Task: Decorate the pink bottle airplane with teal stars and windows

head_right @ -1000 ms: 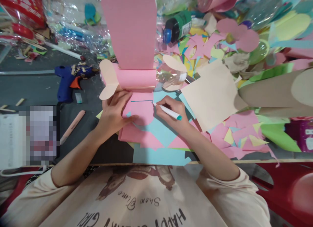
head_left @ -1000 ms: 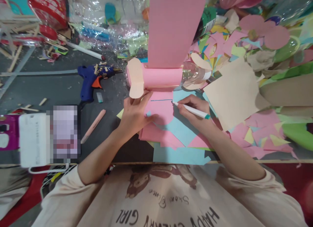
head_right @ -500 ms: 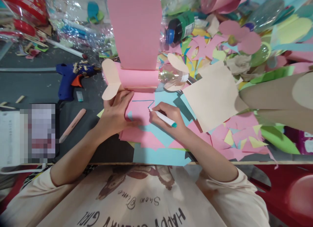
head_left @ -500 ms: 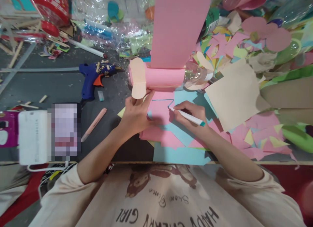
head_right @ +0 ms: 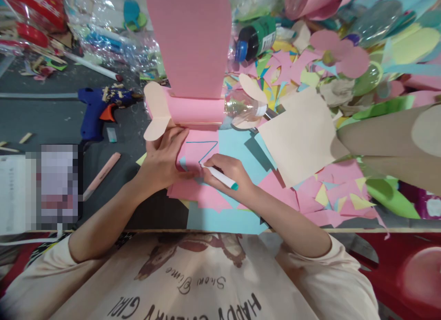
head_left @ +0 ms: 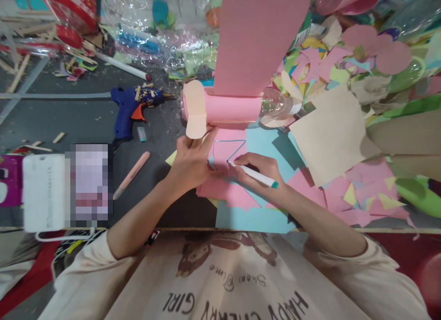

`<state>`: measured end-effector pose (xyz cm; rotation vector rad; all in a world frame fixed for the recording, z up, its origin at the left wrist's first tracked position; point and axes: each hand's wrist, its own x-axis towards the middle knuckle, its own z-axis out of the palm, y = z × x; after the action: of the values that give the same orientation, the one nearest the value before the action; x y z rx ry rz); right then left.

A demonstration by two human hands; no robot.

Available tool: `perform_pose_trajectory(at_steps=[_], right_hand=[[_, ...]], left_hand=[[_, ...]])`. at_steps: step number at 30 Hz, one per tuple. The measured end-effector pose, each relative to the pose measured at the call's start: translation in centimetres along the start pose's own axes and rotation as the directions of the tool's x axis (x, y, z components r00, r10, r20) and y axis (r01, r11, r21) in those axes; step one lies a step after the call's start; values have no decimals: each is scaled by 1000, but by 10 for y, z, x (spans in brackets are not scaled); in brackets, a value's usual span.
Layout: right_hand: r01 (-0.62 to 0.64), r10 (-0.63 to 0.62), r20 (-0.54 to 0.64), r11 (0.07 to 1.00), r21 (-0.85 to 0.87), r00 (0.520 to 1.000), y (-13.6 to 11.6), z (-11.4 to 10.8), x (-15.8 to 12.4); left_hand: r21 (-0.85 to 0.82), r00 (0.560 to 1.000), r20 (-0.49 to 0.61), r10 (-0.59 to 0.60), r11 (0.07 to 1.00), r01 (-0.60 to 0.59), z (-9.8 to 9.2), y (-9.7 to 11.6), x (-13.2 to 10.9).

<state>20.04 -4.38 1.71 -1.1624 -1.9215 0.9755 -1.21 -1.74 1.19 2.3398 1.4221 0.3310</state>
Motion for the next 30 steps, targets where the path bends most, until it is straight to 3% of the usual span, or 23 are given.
perform_pose_trajectory(at_steps=[14,30], right_hand=[[66,-76,95,992,103,993,-10,1,3],[-254,215,165,927,276,963,-6,7,6]], left_hand=[[51,1000,13,-11,999,10,0,1,0],[21,999,51,-9,1000,8,-3,1,0]])
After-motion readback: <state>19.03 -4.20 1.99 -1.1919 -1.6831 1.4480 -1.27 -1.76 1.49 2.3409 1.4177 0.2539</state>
